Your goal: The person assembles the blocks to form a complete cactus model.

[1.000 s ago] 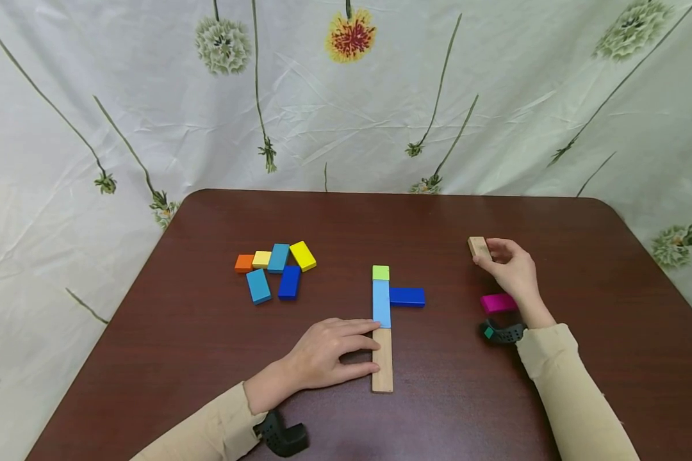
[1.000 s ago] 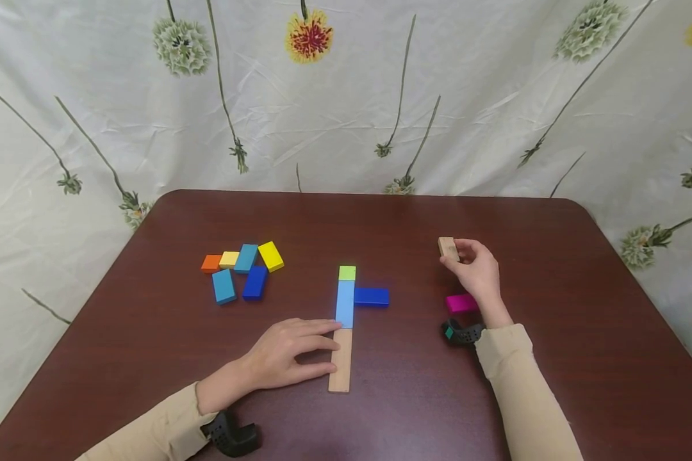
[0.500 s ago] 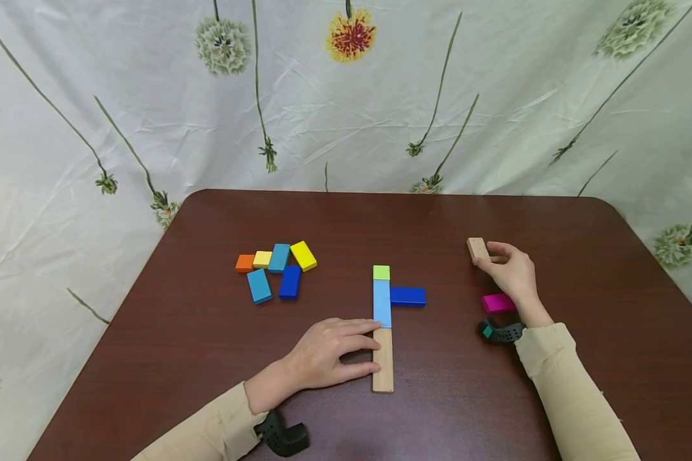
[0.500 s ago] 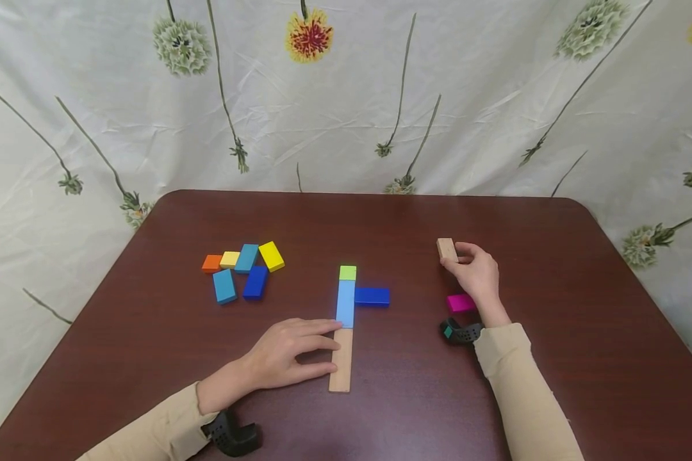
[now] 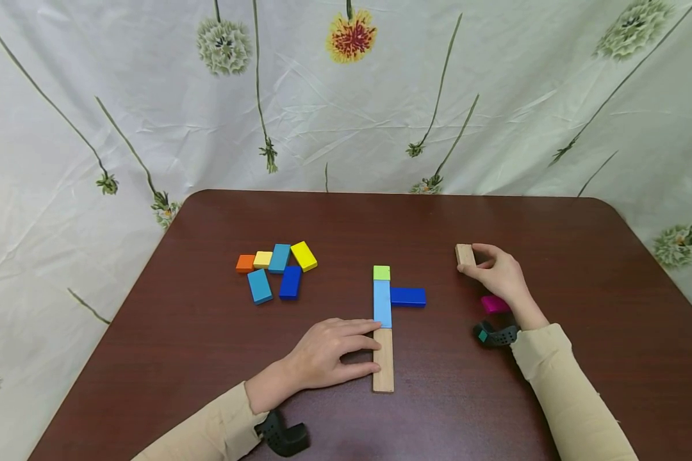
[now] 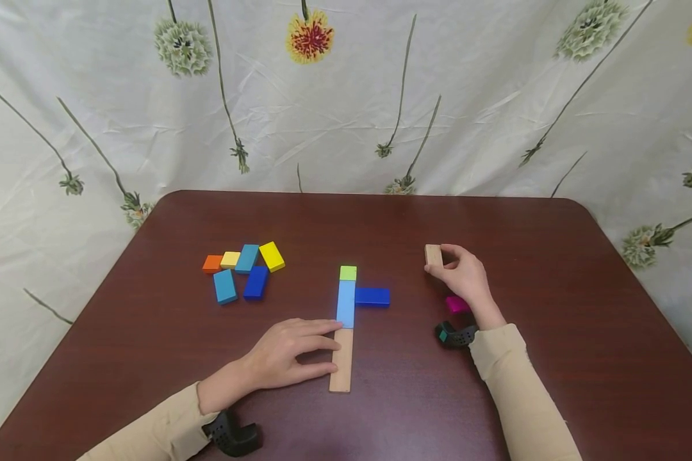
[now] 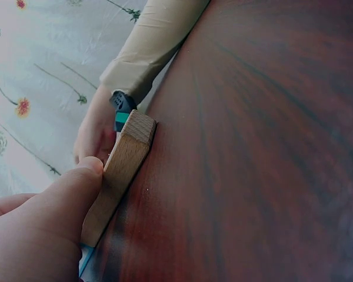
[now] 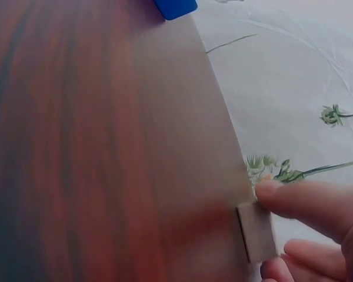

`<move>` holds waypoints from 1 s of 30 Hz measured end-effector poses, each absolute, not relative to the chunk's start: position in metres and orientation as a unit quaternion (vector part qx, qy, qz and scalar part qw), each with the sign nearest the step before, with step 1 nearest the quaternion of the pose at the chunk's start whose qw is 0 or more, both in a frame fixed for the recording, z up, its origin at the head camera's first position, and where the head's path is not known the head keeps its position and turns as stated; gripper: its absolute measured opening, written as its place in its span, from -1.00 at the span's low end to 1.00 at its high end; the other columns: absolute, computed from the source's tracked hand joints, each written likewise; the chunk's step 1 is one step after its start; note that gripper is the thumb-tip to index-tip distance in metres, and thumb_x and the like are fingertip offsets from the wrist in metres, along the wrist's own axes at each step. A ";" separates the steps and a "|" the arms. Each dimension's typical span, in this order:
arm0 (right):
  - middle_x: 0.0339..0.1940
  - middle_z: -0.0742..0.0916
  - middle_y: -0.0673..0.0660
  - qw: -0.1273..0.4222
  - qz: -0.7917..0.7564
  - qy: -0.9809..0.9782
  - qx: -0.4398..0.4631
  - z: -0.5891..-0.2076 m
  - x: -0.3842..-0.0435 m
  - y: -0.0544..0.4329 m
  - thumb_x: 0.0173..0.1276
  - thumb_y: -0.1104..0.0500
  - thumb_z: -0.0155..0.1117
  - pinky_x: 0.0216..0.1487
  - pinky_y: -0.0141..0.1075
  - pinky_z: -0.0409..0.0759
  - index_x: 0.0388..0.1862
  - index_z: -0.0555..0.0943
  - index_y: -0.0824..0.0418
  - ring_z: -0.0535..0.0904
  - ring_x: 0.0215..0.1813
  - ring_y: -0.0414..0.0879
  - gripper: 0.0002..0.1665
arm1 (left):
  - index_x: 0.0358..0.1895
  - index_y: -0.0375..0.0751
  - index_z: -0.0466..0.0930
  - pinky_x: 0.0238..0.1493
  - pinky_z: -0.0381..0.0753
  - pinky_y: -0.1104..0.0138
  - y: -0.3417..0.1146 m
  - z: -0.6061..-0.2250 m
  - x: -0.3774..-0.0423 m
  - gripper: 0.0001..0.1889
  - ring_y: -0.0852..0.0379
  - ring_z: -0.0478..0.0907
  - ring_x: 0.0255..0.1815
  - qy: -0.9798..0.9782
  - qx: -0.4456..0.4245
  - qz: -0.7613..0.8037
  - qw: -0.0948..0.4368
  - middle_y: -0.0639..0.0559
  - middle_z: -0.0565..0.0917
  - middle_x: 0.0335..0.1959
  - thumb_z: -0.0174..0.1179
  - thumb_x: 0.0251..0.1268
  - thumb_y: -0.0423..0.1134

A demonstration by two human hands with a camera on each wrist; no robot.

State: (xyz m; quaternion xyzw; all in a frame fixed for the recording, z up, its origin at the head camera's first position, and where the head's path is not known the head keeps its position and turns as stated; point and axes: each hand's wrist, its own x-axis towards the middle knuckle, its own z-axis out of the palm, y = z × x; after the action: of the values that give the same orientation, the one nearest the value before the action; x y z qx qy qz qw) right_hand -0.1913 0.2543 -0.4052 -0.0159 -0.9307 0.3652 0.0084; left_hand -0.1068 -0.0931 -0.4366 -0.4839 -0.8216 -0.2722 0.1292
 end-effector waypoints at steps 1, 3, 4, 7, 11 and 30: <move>-0.16 0.66 0.35 0.002 0.363 -0.932 -0.010 -0.405 -0.191 0.254 0.20 -0.09 0.33 -0.22 -0.17 0.50 0.33 0.35 0.29 0.59 -0.16 0.13 -0.18 | -0.09 0.07 0.69 -0.02 0.51 0.33 -0.093 -0.437 -0.107 -0.68 0.31 0.43 0.19 -0.822 -0.484 -0.272 0.129 0.12 0.56 0.15 0.21 0.20 0.11; -0.21 0.67 0.33 -0.008 0.359 -0.933 0.002 -0.406 -0.191 0.254 0.20 -0.11 0.33 -0.27 -0.19 0.51 0.36 0.31 0.29 0.59 -0.21 0.10 -0.14 | -0.09 0.07 0.69 -0.02 0.51 0.33 -0.093 -0.437 -0.107 -0.68 0.31 0.43 0.19 -0.822 -0.484 -0.271 0.129 0.12 0.56 0.15 0.22 0.20 0.12; -0.23 0.66 0.31 -0.014 0.357 -0.934 0.008 -0.406 -0.191 0.253 0.20 -0.11 0.33 -0.30 -0.21 0.51 0.37 0.30 0.29 0.58 -0.23 0.08 -0.13 | -0.09 0.07 0.69 -0.02 0.51 0.33 -0.093 -0.437 -0.107 -0.68 0.31 0.43 0.19 -0.822 -0.484 -0.271 0.129 0.12 0.56 0.15 0.22 0.20 0.12; -0.30 0.66 0.27 -0.027 0.356 -0.934 0.024 -0.406 -0.192 0.253 0.20 -0.09 0.34 -0.36 -0.24 0.49 0.39 0.28 0.29 0.56 -0.30 0.04 -0.12 | -0.09 0.07 0.69 -0.02 0.51 0.33 -0.093 -0.437 -0.107 -0.68 0.31 0.43 0.19 -0.822 -0.484 -0.271 0.130 0.12 0.56 0.15 0.22 0.20 0.12; -0.36 0.64 0.23 -0.032 0.356 -0.933 0.035 -0.408 -0.192 0.253 0.19 -0.07 0.35 -0.40 -0.25 0.48 0.38 0.28 0.28 0.54 -0.35 0.01 -0.12 | -0.09 0.07 0.69 0.00 0.50 0.33 -0.093 -0.437 -0.107 -0.68 0.31 0.44 0.18 -0.821 -0.485 -0.271 0.133 0.12 0.56 0.14 0.22 0.20 0.12; -0.61 0.58 0.10 -0.044 0.354 -0.929 0.100 -0.409 -0.200 0.254 0.15 -0.01 0.42 -0.46 -0.24 0.41 0.44 0.19 0.26 0.44 -0.55 -0.10 -0.03 | -0.10 0.06 0.70 -0.03 0.51 0.33 -0.092 -0.438 -0.108 -0.69 0.28 0.46 0.16 -0.818 -0.489 -0.269 0.139 0.10 0.57 0.13 0.21 0.20 0.11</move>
State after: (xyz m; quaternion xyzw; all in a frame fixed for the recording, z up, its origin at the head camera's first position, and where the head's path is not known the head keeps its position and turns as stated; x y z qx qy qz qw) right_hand -0.2004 0.2545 -0.4094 0.1003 -0.9287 0.3544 -0.0442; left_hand -0.1080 -0.0924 -0.4380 -0.4887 -0.8182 -0.2691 0.1394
